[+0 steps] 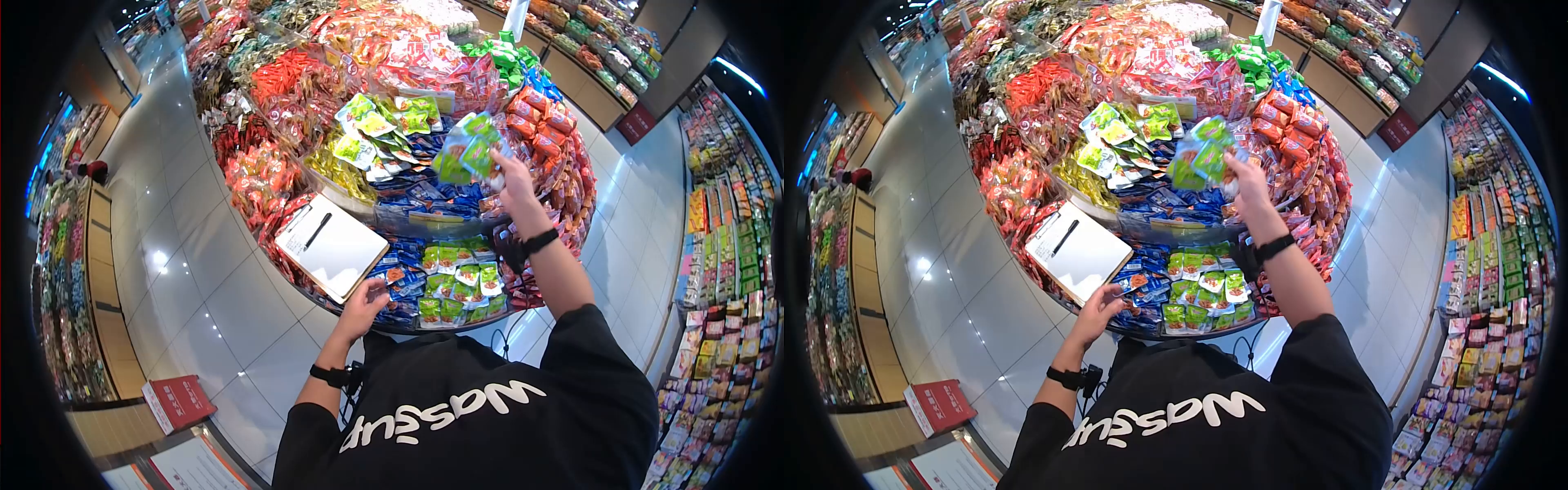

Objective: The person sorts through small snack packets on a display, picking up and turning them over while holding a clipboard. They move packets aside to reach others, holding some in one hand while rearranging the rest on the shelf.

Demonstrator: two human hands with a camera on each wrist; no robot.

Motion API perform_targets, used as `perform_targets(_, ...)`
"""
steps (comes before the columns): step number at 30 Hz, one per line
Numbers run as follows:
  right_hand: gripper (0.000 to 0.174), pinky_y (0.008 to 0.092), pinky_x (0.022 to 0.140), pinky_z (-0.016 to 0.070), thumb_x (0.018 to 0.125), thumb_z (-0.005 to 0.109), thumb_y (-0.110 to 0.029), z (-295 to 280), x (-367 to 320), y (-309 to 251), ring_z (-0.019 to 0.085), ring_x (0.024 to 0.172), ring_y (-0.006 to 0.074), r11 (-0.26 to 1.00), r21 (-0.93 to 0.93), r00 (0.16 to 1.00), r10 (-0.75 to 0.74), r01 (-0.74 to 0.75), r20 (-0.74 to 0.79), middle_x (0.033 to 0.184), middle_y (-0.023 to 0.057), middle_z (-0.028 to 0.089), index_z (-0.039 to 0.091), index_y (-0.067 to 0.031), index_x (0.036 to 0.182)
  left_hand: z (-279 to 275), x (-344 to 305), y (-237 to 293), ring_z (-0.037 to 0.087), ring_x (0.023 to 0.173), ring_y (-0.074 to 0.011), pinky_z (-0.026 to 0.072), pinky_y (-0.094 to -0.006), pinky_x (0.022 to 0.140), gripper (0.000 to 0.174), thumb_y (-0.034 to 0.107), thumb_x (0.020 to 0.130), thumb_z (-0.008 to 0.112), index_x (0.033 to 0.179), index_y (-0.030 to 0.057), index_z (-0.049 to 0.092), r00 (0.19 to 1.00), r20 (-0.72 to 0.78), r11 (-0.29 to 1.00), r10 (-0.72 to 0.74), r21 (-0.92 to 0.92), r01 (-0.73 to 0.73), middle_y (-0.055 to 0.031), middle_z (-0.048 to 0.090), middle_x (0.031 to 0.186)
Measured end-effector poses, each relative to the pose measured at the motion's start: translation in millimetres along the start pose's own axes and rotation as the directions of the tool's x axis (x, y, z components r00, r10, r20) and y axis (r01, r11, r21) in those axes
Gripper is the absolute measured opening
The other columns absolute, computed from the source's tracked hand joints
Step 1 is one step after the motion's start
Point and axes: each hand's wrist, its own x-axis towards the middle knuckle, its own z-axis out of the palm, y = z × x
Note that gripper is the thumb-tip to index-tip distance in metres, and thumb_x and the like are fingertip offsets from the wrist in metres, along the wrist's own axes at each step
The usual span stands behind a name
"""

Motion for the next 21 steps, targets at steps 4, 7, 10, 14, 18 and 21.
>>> perform_targets(4, 0.017, 0.0297, 0.078, 0.0552, 0.092, 0.067, -0.012, -9.1, -92.6, -1.1, 0.068, 0.089, 0.0161, 0.965, -0.001, 0.954, 0.260, -0.263, 0.147, 0.101, 0.0087, 0.069, 0.066, 0.0010, 0.104, 35.9, 31.6, 11.4, 0.052, 0.123, -0.0225, 0.0457, -0.0365, 0.101, 0.069, 0.031, 0.091, 0.071, 0.143, 0.0011, 0.036, 0.983, -0.038, 0.980, 0.181, -0.078, -0.183, -0.0141, 0.051, 0.135)
perform_targets(7, 0.026, 0.0309, 0.089, 0.0518, 0.093, 0.066, -0.010, -26.6, -144.2, 11.2, 0.067, 0.097, 0.0155, 0.916, 0.024, 0.896, 0.385, -0.400, 0.220, 0.108, 0.0086, 0.069, 0.065, 0.0036, 0.115, 78.6, 36.8, 48.1, 0.052, 0.126, -0.0229, 0.0508, -0.0404, 0.099, 0.081, 0.031, 0.088, 0.074, 0.149, 0.0054, 0.027, 0.963, 0.207, 0.919, 0.175, -0.385, -0.085, -0.0136, 0.048, 0.139)
perform_targets(10, 0.024, 0.0294, 0.086, 0.0517, 0.093, 0.066, -0.011, -42.5, -177.4, 14.4, 0.066, 0.094, 0.0131, 0.920, -0.059, 0.887, 0.390, -0.388, 0.246, 0.106, 0.0077, 0.070, 0.065, 0.0033, 0.113, 120.8, 29.7, 58.8, 0.061, 0.115, -0.0214, 0.0591, -0.0415, 0.086, 0.076, 0.024, 0.087, 0.076, 0.147, 0.0091, 0.032, 0.948, 0.311, 0.895, 0.059, -0.438, 0.088, -0.0087, 0.054, 0.133)
perform_targets(14, 0.025, 0.0278, 0.083, 0.0517, 0.093, 0.068, -0.013, -63.4, -197.5, 20.8, 0.066, 0.090, 0.0108, 0.943, -0.132, 0.913, 0.330, -0.306, 0.241, 0.102, 0.0069, 0.071, 0.066, 0.0035, 0.111, 147.4, 23.5, 33.2, 0.071, 0.091, -0.0264, 0.0623, -0.0402, 0.054, 0.042, 0.029, 0.099, 0.057, 0.135, 0.0078, 0.046, 0.960, 0.280, 0.801, -0.008, -0.572, 0.174, -0.0111, 0.064, 0.116)
perform_targets(18, 0.025, 0.0265, 0.077, 0.0524, 0.093, 0.068, -0.016, -74.1, -207.3, 20.0, 0.065, 0.083, 0.0086, 0.933, -0.208, 0.900, 0.342, -0.292, 0.270, 0.098, 0.0069, 0.071, 0.067, 0.0036, 0.109, 156.3, 13.6, 44.6, 0.071, 0.091, -0.0254, 0.0625, -0.0369, 0.053, 0.042, 0.034, 0.102, 0.051, 0.133, 0.0059, 0.047, 0.961, 0.259, 0.776, -0.091, -0.586, 0.232, -0.0126, 0.064, 0.115)
perform_targets(21, 0.024, 0.0253, 0.074, 0.0520, 0.093, 0.069, -0.017, -76.3, -214.1, 18.3, 0.064, 0.083, 0.0072, 0.891, -0.327, 0.867, 0.410, -0.314, 0.284, 0.096, 0.0055, 0.071, 0.068, 0.0032, 0.107, 156.7, 6.8, 44.2, 0.071, 0.090, -0.0248, 0.0623, -0.0363, 0.053, 0.043, 0.035, 0.101, 0.052, 0.132, 0.0053, 0.048, 0.970, 0.234, 0.815, -0.066, -0.549, 0.187, -0.0126, 0.065, 0.113)
